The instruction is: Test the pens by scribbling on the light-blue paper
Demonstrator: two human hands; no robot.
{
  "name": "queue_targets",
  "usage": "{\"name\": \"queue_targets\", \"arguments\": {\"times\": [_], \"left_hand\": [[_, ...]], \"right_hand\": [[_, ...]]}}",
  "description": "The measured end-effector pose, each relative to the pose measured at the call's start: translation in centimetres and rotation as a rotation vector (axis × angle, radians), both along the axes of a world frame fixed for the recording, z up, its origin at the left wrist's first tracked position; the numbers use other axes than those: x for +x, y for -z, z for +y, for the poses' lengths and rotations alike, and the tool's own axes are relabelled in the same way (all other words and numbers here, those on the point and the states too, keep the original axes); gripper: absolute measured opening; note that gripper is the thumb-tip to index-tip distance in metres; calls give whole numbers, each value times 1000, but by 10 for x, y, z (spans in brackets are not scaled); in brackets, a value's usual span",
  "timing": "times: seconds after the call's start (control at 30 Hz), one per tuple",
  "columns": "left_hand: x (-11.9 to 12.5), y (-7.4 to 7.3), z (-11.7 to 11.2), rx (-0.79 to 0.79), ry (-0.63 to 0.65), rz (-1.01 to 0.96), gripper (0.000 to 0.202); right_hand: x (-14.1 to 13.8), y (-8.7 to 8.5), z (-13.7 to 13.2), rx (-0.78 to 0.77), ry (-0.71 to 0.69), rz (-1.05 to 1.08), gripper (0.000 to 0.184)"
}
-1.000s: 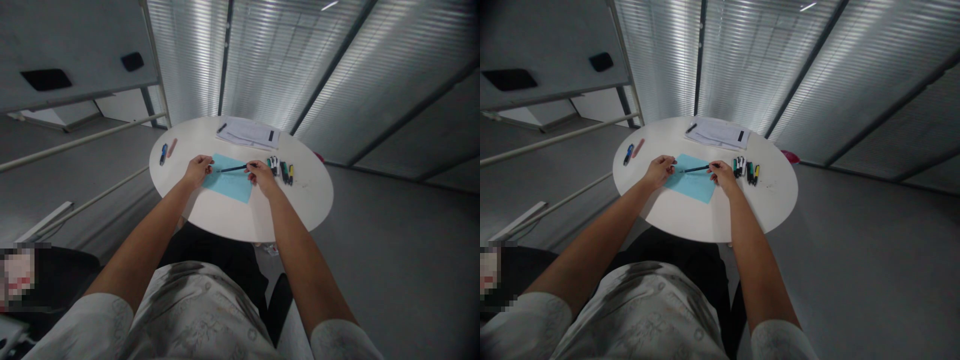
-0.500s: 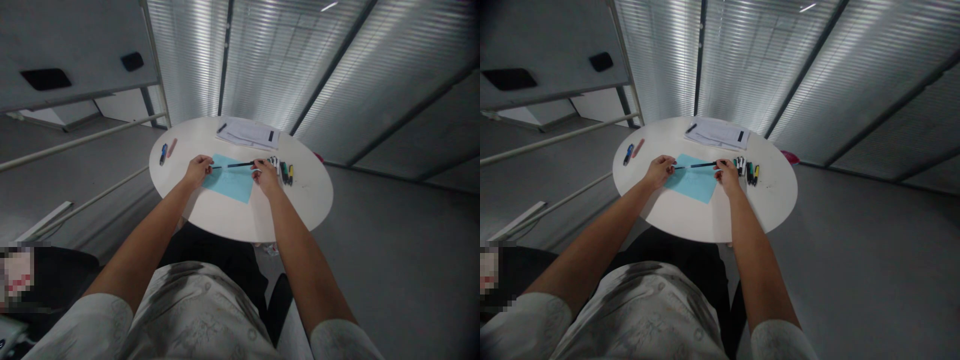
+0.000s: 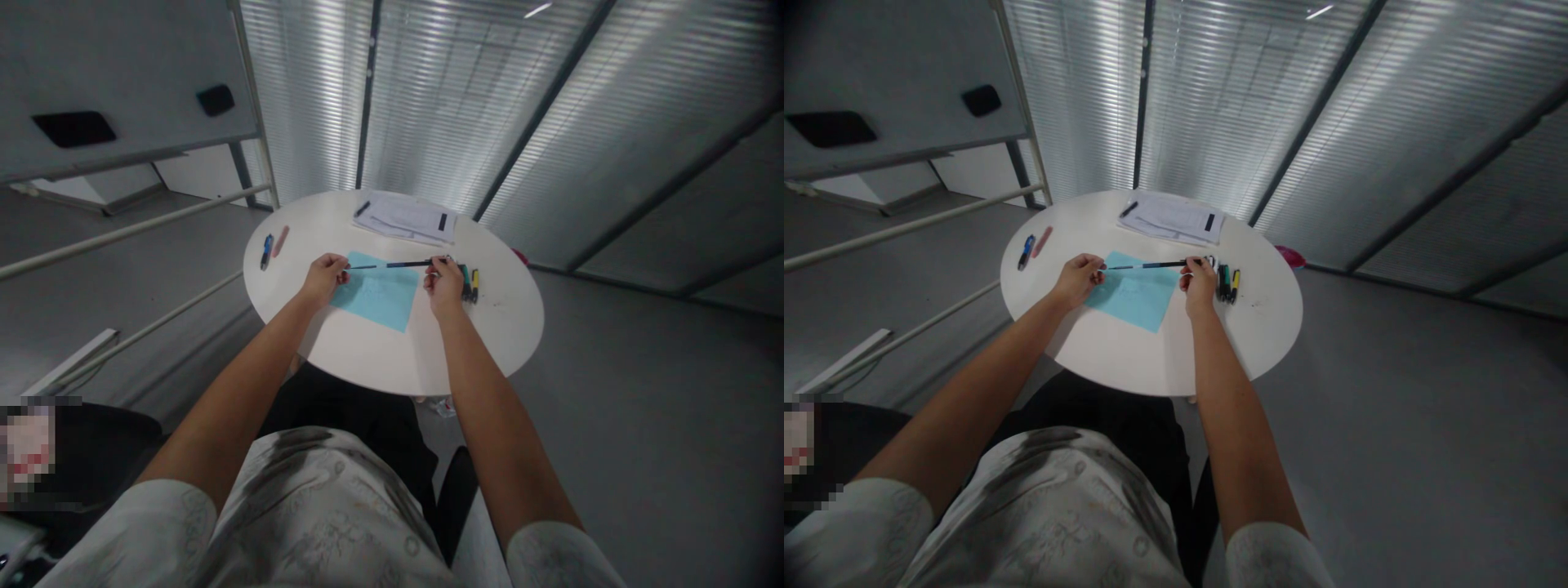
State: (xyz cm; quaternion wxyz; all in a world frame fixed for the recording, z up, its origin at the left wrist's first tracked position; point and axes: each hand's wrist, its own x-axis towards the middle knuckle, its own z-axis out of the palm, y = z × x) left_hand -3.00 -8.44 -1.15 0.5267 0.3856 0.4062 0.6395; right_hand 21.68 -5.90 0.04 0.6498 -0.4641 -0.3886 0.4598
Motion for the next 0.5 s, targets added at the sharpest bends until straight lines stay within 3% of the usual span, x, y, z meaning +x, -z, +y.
{"name": "queue_targets", "arguments": {"times": [0.33,0.5], "left_hand": [[4,1,-10,156,-65,549,6],[7,0,-11,179,-26,650,18]], "right_hand": [[5,3,7,7,112,41,17],[6,6,10,-12,132,26,21]]}}
